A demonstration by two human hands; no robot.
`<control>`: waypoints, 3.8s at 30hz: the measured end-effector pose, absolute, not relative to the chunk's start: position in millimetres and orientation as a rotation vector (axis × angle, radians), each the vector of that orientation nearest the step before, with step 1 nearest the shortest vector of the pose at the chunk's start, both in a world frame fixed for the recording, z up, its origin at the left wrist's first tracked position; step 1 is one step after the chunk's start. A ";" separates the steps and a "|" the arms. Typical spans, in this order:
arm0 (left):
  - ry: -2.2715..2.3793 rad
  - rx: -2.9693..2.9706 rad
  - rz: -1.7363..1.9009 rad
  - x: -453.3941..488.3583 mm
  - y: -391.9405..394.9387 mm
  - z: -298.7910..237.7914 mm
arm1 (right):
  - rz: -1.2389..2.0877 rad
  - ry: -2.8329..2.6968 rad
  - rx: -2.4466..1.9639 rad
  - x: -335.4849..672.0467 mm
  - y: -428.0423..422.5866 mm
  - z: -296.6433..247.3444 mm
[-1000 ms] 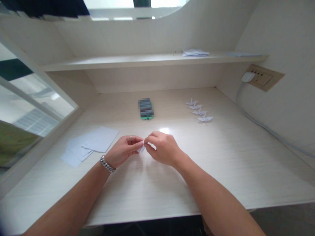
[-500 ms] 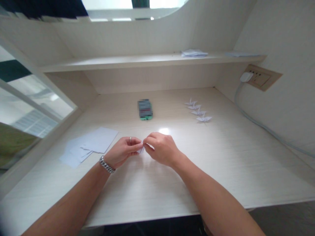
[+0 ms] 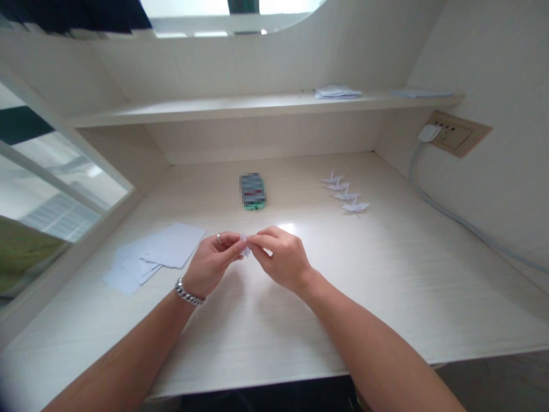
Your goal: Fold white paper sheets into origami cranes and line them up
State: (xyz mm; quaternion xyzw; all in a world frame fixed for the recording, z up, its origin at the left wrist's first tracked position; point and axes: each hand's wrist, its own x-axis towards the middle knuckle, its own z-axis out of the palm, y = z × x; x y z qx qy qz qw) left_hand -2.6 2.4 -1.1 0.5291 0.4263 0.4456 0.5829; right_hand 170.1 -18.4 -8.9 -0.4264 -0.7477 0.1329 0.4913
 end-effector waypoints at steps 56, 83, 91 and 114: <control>1.007 1.254 1.216 10.2 -2.2 -8.3 | 0.918 -1.542 -1.250 160.8 -15.4 -4.9; 0.828 1.004 1.016 3.6 -0.8 -3.9 | 1.492 -1.142 -0.967 167.8 -10.1 -1.0; 0.856 1.026 0.994 3.5 1.5 -4.1 | 1.620 -1.016 -0.900 166.6 -9.1 -4.8; 1.020 1.218 1.055 5.1 2.6 -8.8 | 0.973 -1.479 -1.194 161.7 -11.8 -12.0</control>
